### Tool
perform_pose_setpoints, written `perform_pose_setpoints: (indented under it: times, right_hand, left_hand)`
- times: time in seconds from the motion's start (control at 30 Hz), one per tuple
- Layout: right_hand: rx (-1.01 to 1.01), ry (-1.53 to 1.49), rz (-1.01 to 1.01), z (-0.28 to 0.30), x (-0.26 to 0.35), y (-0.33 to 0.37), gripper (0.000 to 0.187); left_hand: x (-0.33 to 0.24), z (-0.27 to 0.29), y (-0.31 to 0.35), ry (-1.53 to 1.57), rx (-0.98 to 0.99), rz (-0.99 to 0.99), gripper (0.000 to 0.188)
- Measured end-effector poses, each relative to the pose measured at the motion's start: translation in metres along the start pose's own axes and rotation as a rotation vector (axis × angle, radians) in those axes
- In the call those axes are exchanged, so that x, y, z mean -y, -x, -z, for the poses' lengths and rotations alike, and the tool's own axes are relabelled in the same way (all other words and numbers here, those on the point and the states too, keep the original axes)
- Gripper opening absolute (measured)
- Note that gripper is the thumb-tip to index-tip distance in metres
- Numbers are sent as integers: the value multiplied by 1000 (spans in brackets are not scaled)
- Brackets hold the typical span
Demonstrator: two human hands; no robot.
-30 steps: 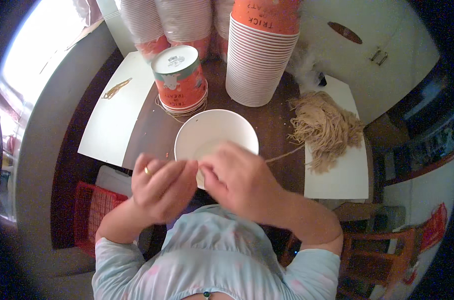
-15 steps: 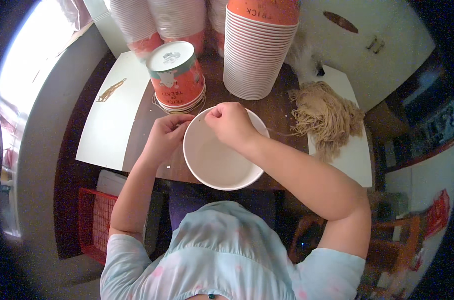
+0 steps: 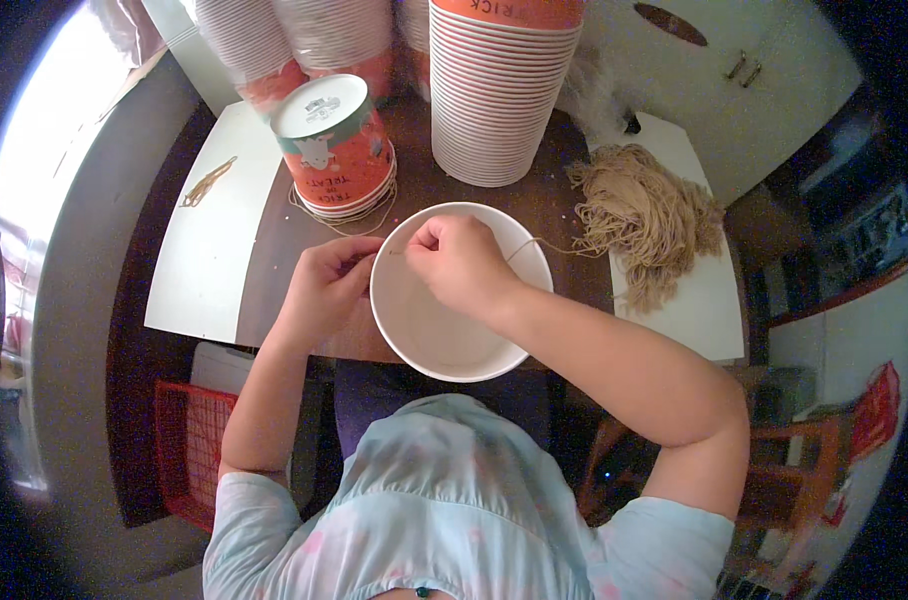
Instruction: Threading a string through holes in a paper bucket to attach a handle.
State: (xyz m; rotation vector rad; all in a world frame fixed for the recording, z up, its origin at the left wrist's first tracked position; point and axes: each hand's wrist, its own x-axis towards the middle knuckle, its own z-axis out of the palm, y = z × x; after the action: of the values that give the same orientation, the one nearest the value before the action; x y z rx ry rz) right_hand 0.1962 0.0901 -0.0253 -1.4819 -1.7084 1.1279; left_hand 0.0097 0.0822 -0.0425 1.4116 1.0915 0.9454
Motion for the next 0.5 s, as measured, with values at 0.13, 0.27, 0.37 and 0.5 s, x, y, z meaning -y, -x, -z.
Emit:
perform_pose_setpoints:
  times: [0.13,0.27,0.37,0.5]
  right_hand:
    - [9,-6,-3,1,0,2,15]
    - [2,9,-4,-2,0,2,15]
    - [-6,17,9,-1,4,2,16]
    - [-22,14,6,-3,3,1,15]
  left_hand:
    - [-2,0,2,-15,3,14,21]
    - [-2,1,1,-1,11,8,21]
    - [-6,0,2,-5,8,-18,21]
    - [0,2,1,21,21,5,21]
